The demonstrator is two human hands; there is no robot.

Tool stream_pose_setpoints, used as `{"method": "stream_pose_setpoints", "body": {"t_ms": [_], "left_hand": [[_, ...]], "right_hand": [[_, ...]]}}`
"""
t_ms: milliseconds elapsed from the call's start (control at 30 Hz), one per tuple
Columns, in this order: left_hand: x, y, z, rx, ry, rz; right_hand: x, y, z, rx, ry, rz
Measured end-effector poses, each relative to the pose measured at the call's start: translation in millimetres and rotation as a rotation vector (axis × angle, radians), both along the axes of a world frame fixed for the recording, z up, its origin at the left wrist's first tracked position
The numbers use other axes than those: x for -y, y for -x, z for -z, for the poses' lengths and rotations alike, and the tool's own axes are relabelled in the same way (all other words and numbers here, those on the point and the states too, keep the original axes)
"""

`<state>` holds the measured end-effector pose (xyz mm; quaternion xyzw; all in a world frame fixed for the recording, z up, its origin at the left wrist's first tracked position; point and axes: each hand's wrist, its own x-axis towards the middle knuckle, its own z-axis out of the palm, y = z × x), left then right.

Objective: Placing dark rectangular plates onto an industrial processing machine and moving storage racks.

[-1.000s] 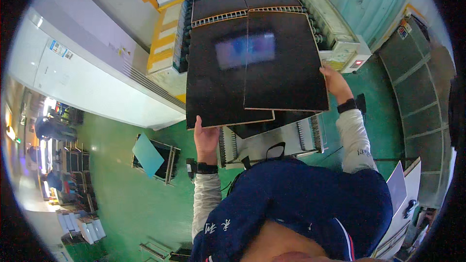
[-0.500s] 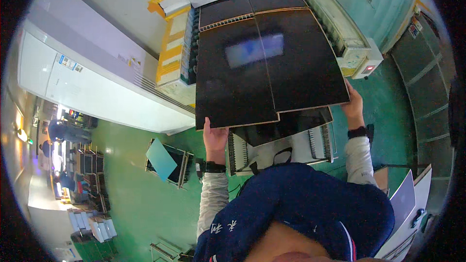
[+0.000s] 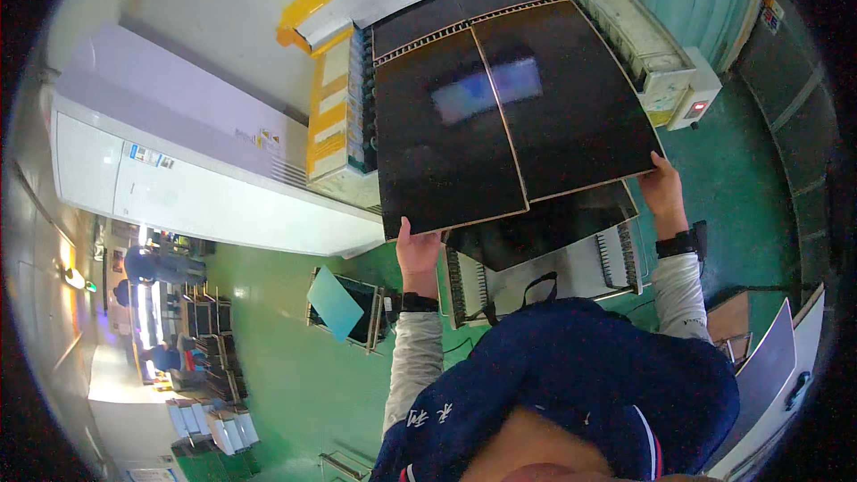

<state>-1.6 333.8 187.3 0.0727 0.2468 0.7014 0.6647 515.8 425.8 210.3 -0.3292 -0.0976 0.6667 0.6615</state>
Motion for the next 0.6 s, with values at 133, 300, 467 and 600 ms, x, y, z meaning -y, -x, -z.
{"method": "stream_pose_setpoints", "body": {"t_ms": [133,300,467,600], "left_hand": [[-8,-14,-15,-0.011,0.028,-0.062],[-12,3,-9,-0.052,0.008,-0.012],[-31,-4,-16,-0.034,0.066,-0.042],[-43,-9,-19,-0.115,0.023,-0.077]], "right_hand": [[-4,-8,8,0.02,-0.035,-0.006],[-11,2,-6,0.001,-0.067,-0.018],[-32,-11,23,0.093,-0.065,-0.006],[-45,-12,28,0.047,-0.067,-0.013]]}}
